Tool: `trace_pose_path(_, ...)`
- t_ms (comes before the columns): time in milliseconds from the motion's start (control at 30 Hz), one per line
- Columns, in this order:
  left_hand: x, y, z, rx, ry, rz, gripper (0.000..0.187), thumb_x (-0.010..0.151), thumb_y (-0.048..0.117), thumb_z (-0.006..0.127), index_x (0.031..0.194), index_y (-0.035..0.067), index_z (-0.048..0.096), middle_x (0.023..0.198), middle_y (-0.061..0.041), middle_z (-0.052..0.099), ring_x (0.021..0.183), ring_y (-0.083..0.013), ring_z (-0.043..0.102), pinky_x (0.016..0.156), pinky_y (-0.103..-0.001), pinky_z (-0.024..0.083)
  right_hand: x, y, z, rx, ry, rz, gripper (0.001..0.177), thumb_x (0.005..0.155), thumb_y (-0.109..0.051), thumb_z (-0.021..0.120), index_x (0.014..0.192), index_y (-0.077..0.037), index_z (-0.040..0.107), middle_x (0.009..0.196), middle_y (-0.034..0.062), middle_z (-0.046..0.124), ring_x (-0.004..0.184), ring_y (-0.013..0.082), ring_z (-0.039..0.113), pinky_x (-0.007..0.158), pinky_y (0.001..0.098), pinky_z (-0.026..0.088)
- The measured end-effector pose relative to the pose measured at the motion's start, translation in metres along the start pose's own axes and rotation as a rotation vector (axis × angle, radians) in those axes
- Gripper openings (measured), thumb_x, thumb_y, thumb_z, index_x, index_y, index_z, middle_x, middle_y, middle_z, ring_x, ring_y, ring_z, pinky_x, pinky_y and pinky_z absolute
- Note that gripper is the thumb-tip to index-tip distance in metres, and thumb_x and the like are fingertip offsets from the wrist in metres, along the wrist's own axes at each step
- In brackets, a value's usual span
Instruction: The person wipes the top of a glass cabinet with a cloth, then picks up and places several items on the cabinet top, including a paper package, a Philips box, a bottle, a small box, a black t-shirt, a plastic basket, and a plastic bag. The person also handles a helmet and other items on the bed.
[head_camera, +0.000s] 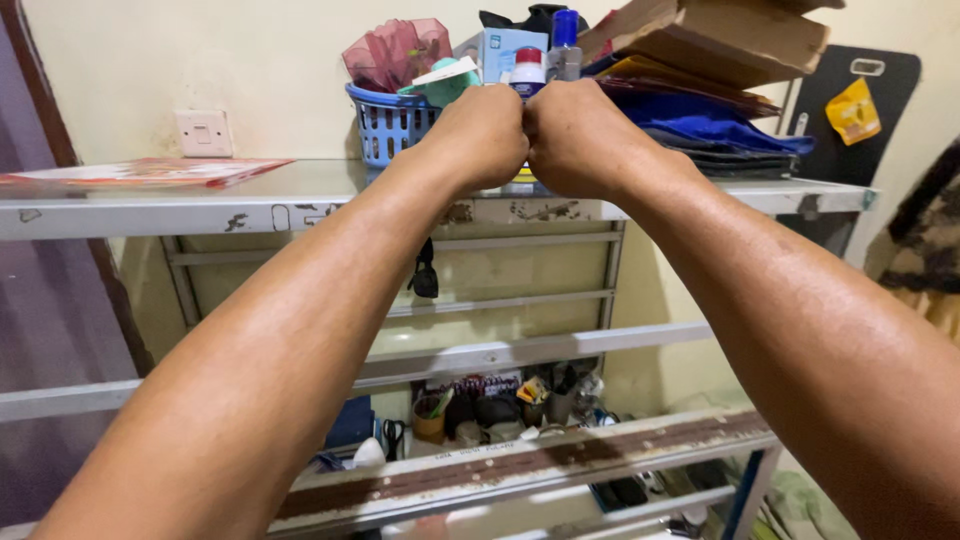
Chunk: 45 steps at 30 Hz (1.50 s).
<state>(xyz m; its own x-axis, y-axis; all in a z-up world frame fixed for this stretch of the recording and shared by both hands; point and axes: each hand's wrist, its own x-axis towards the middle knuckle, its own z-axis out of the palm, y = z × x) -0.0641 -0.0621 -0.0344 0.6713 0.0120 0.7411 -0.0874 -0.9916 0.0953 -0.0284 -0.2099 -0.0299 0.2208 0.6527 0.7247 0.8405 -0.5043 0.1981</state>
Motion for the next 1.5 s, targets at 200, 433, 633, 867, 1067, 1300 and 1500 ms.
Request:
trace_pose_path(200, -0.040, 0.011, 0.003, -0.249, 0.231, 0.219, 0.026, 0.087, 0.008, 0.059, 0.110, -0.001, 0.069, 0.106, -0.030, 0.070, 0.103, -0.0480, 0.065, 0.088, -0.054, 0.051, -0.037, -0.024, -0.014, 0.042, 0.166, -0.063, 0.016, 0.083, -0.004, 0.064, 0.094, 0.004, 0.072, 0.094, 0.0303, 0.068, 0.093, 0.0487, 0.066, 0.080, 0.0534, 0.053)
trace_pose_path(433, -0.104, 0.021, -0.002, -0.478, 0.340, 0.380, 0.039, 0.094, 0.000, 0.048, 0.131, -0.005, 0.058, 0.113, -0.032, 0.068, 0.109, -0.0482, 0.066, 0.096, -0.052, 0.051, -0.092, -0.070, -0.018, 0.131, 0.348, -0.072, 0.015, 0.097, -0.005, 0.060, 0.105, 0.007, 0.064, 0.105, 0.0297, 0.065, 0.099, 0.0502, 0.062, 0.084, 0.0545, 0.050)
trace_pose_path(633, -0.169, 0.021, -0.011, -0.541, 0.345, 0.418, 0.042, 0.093, -0.001, 0.048, 0.134, -0.008, 0.056, 0.121, -0.032, 0.067, 0.114, -0.0484, 0.064, 0.101, -0.052, 0.050, -0.134, -0.130, -0.013, 0.168, 0.346, 0.036, 0.019, 0.090, 0.000, 0.059, 0.108, 0.009, 0.060, 0.107, 0.0294, 0.064, 0.100, 0.0492, 0.062, 0.088, 0.0531, 0.051)
trace_pose_path(867, -0.251, 0.026, -0.027, -0.682, 0.173, 0.334, 0.048, 0.090, -0.002, 0.049, 0.137, -0.008, 0.054, 0.127, -0.034, 0.063, 0.118, -0.0491, 0.060, 0.103, -0.050, 0.047, -0.186, -0.200, -0.018, 0.249, 0.316, 0.127, 0.031, 0.085, 0.005, 0.056, 0.116, 0.009, 0.062, 0.120, 0.0305, 0.064, 0.110, 0.0492, 0.061, 0.094, 0.0486, 0.052)
trace_pose_path(1067, -0.298, 0.044, -0.018, -0.763, 0.147, 0.364, 0.048, 0.090, -0.002, 0.049, 0.137, -0.009, 0.053, 0.127, -0.034, 0.063, 0.120, -0.0486, 0.061, 0.105, -0.049, 0.048, -0.231, -0.234, -0.024, 0.229, 0.259, 0.273, 0.037, 0.083, 0.005, 0.054, 0.119, 0.010, 0.062, 0.126, 0.0308, 0.063, 0.116, 0.0483, 0.060, 0.101, 0.0475, 0.049)
trace_pose_path(1300, -0.341, 0.073, -0.009, -0.860, 0.004, 0.295, 0.049, 0.089, -0.002, 0.048, 0.138, -0.008, 0.054, 0.125, -0.034, 0.064, 0.117, -0.0483, 0.061, 0.101, -0.049, 0.048, -0.284, -0.256, -0.033, 0.210, 0.206, 0.389, 0.039, 0.083, 0.005, 0.055, 0.122, 0.010, 0.061, 0.130, 0.0307, 0.061, 0.120, 0.0477, 0.059, 0.103, 0.0466, 0.048)
trace_pose_path(1500, -0.372, 0.105, -0.001, -0.886, -0.032, 0.292, 0.049, 0.088, -0.003, 0.048, 0.137, -0.009, 0.055, 0.126, -0.034, 0.064, 0.118, -0.0472, 0.062, 0.102, -0.048, 0.047, -0.328, -0.265, -0.044, 0.239, 0.213, 0.462, 0.040, 0.083, 0.005, 0.053, 0.122, 0.010, 0.060, 0.130, 0.0291, 0.062, 0.119, 0.0461, 0.060, 0.100, 0.0443, 0.050)
